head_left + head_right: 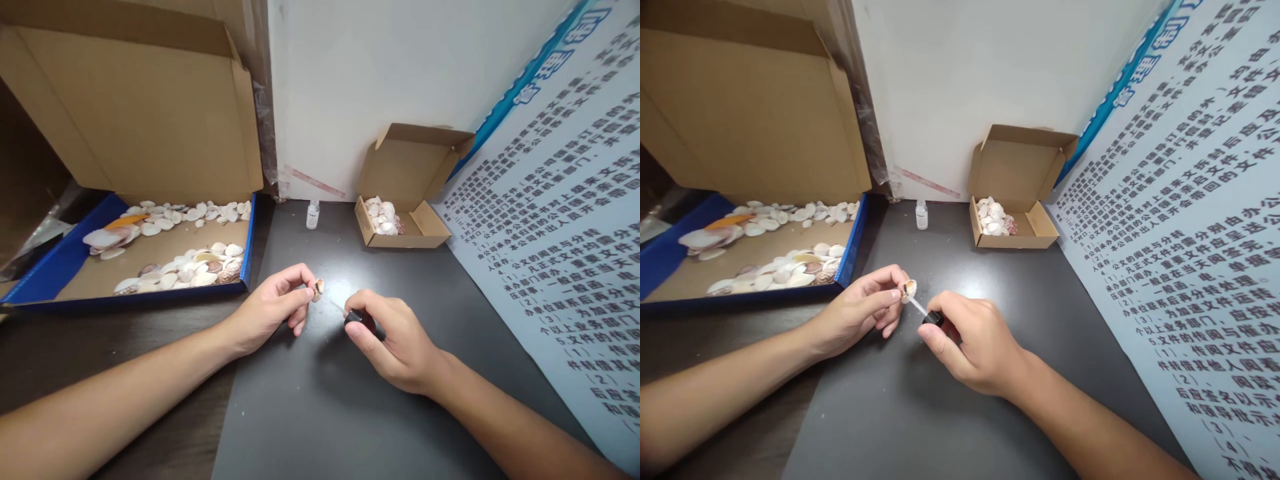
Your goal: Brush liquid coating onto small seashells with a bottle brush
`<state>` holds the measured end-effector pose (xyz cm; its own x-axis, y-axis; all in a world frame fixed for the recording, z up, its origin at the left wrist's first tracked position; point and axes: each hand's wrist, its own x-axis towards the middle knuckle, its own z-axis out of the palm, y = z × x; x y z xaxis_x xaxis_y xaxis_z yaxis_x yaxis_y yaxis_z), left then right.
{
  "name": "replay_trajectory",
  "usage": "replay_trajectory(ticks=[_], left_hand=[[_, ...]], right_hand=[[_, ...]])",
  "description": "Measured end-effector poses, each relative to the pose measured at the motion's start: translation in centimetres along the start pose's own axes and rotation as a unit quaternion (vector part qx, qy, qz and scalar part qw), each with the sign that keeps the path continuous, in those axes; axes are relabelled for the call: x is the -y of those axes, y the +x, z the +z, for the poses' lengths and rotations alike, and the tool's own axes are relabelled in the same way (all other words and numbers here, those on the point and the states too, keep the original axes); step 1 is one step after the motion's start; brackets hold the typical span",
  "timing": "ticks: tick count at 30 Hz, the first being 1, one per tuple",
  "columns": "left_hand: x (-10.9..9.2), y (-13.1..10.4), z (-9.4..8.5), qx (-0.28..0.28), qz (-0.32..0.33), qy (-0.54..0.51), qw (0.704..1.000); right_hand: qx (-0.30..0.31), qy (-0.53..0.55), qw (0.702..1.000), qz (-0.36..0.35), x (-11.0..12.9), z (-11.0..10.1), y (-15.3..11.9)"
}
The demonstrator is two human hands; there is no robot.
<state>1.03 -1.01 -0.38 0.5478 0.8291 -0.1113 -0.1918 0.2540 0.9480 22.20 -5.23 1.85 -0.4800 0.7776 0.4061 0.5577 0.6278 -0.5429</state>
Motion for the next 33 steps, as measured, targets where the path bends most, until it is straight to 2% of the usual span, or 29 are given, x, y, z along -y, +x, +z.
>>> replay_trajectory(ticks=[2, 7, 11, 16, 21, 25, 30, 33], left_hand=[[0.03, 0.02, -0.02, 0.002, 0.007, 0.006, 1.000], [0.05, 0.06, -0.01, 0.006, 0.021, 0.015, 1.000], [0.04, 0.04, 0.01, 0.007, 0.020, 0.023, 1.000], [0.08, 0.06, -0.06, 0.006, 0.017, 0.016, 1.000], [0.06, 0.03, -0.18, 0.006, 0.006, 0.016, 1.000], [-0.05, -0.02, -0.12, 0.004, 0.001, 0.013, 1.000], [-0.05, -0.04, 0.00, -0.001, -0.004, 0.007, 1.000], [-0.05, -0.05, 0.03, -0.003, -0.009, 0.002, 1.000]], right_hand=[[0.002, -0.001, 1.000, -0.007, 0.02, 0.00, -0.02], [-0.026, -0.026, 0.999, 0.031, 0.00, -0.10, -0.06], [-0.010, 0.006, 1.000, 0.003, 0.05, -0.08, -0.10], [-0.039, -0.007, 0.998, 0.043, 0.00, -0.09, -0.03], [-0.018, 0.014, 1.000, -0.001, -0.03, -0.09, 0.10], [-0.034, -0.002, 0.999, 0.034, -0.02, -0.09, 0.07], [-0.010, 0.013, 1.000, 0.005, -0.09, 0.00, -0.10], [-0.023, -0.005, 0.999, 0.031, -0.14, -0.02, -0.03]])
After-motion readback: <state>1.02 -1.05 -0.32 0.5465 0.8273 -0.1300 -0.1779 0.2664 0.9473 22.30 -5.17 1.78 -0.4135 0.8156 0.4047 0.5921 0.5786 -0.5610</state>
